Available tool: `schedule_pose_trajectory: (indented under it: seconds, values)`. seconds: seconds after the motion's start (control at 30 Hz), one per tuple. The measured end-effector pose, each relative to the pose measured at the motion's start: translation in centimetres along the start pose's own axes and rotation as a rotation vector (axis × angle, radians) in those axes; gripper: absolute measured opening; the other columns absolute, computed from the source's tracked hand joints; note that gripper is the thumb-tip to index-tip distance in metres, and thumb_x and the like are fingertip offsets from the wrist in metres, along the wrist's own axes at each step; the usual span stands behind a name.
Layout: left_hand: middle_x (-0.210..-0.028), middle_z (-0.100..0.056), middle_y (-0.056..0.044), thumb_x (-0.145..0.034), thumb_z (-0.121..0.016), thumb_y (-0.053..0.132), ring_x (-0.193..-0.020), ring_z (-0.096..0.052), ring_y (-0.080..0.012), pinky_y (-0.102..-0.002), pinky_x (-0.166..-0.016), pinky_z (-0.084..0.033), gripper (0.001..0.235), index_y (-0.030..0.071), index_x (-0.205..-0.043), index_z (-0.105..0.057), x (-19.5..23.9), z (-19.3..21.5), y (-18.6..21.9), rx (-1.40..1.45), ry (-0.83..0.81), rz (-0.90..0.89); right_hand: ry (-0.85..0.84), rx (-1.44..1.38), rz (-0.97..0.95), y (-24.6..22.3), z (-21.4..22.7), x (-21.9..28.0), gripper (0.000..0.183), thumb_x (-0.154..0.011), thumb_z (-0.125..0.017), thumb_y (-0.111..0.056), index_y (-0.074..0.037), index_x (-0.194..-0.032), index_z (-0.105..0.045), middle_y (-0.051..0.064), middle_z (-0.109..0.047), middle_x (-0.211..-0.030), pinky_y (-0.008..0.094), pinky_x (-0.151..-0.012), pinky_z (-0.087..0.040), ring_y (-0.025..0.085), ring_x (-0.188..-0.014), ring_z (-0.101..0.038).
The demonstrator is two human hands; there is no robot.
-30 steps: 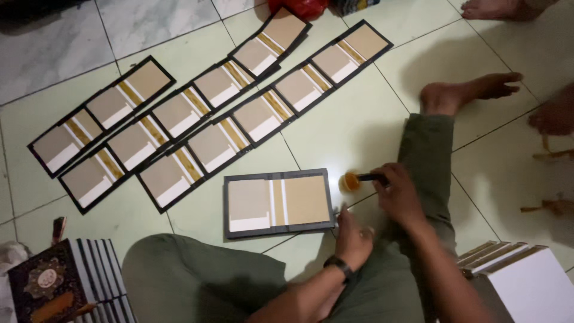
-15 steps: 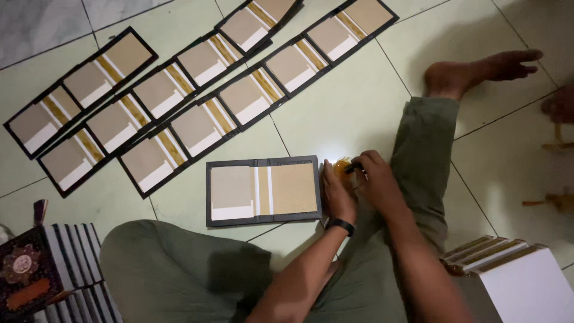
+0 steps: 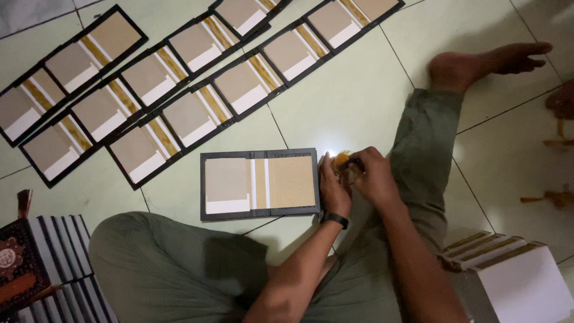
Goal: The person sits on the floor and applies a yellow substance to the center of a black rectangular frame using a brush. They repeatedly dip the brush into a small container and spread the substance along the frame's center line.
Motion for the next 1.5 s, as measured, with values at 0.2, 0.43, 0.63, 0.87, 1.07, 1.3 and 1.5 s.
schedule_pose_trajectory:
  seconds: [0.2,0.43,0.63,0.87,1.07,1.3,1.5]
  values:
    - [-0.135,-0.057,-0.021,-0.095,-0.067,-0.003,-0.131,-0.056,-0.0425,-0.049,-0.107,-0.052,0.068,0.002,-0.155,-0.036,0.3,1.3,2.4,0.018,-0.008,0.018,0.034,-0.073,-0.138,2.6,0.2,-0.2,0.010,-0.094,-0.077,-0.003,-0.003,-0.104,-0.076,0.019,-0.068,-0.095,0.046,-0.073,-0.060,0.039,-0.089,-0.072]
    - [-0.137,-0.057,-0.020,-0.094,-0.070,0.001,-0.133,-0.055,-0.0425,-0.051,-0.107,-0.051,0.071,0.004,-0.156,-0.035,0.3,0.5,1.2,0.007,0.040,-0.025,0.068,-0.283,-0.304,5.3,-0.2,0.0,0.015,-0.094,-0.080,-0.003,-0.001,-0.108,-0.078,0.021,-0.073,-0.091,0.042,-0.074,-0.059,0.029,-0.083,-0.072]
    - [-0.136,-0.057,-0.020,-0.092,-0.068,-0.003,-0.133,-0.056,-0.0419,-0.044,-0.106,-0.054,0.071,0.002,-0.155,-0.036,0.4,1.8,2.9,0.021,0.002,0.024,0.121,-0.507,-0.451,4.8,0.9,0.8,0.018,-0.093,-0.078,0.000,0.002,-0.111,-0.076,0.019,-0.072,-0.092,0.037,-0.075,-0.057,0.025,-0.083,-0.068]
    - [-0.135,-0.057,-0.023,-0.092,-0.067,-0.003,-0.132,-0.055,-0.0455,-0.047,-0.107,-0.053,0.068,0.000,-0.154,-0.037,0.4,1.2,2.3,0.042,0.000,-0.025,0.215,-0.555,-0.507,0.2,4.6,2.5,0.026,-0.096,-0.077,-0.008,-0.002,-0.121,-0.074,0.017,-0.070,-0.104,0.037,-0.082,-0.056,0.023,-0.093,-0.066]
    - [-0.134,-0.056,-0.024,-0.089,-0.068,-0.003,-0.131,-0.054,-0.0472,-0.050,-0.109,-0.050,0.072,-0.004,-0.154,-0.035,0.3,0.9,1.5,0.027,0.013,-0.090,0.330,-0.644,-0.430,-2.5,6.8,3.9,0.024,-0.101,-0.072,-0.005,-0.001,-0.125,-0.071,0.015,-0.067,-0.108,0.036,-0.089,-0.056,0.020,-0.101,-0.064]
    - [-0.132,-0.056,-0.025,-0.089,-0.067,-0.004,-0.131,-0.055,-0.0464,-0.050,-0.110,-0.048,0.072,-0.005,-0.154,-0.035,0.2,0.8,1.5,0.023,0.009,-0.079,0.366,-0.516,-0.274,-8.1,11.9,4.9,0.022,-0.105,-0.069,-0.010,0.001,-0.124,-0.070,0.020,-0.068,-0.106,0.040,-0.086,-0.057,0.022,-0.100,-0.064]
    - [-0.142,-0.056,-0.019,-0.093,-0.063,0.002,-0.126,-0.058,-0.0383,-0.044,-0.107,-0.048,0.075,0.003,-0.159,-0.026,0.2,-0.4,-0.4,0.031,0.003,-0.104,0.427,-0.510,-0.269,-10.0,14.6,4.9,0.014,-0.105,-0.067,-0.011,-0.006,-0.116,-0.072,0.004,-0.067,-0.091,0.023,-0.075,-0.051,0.011,-0.081,-0.062]
Point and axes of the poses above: each hand's wrist, its own x-axis away from the middle knuckle, its own z-axis out of the back of the hand, y = z × x, the point moved 4 cm from there along -x, towards the middle knuckle
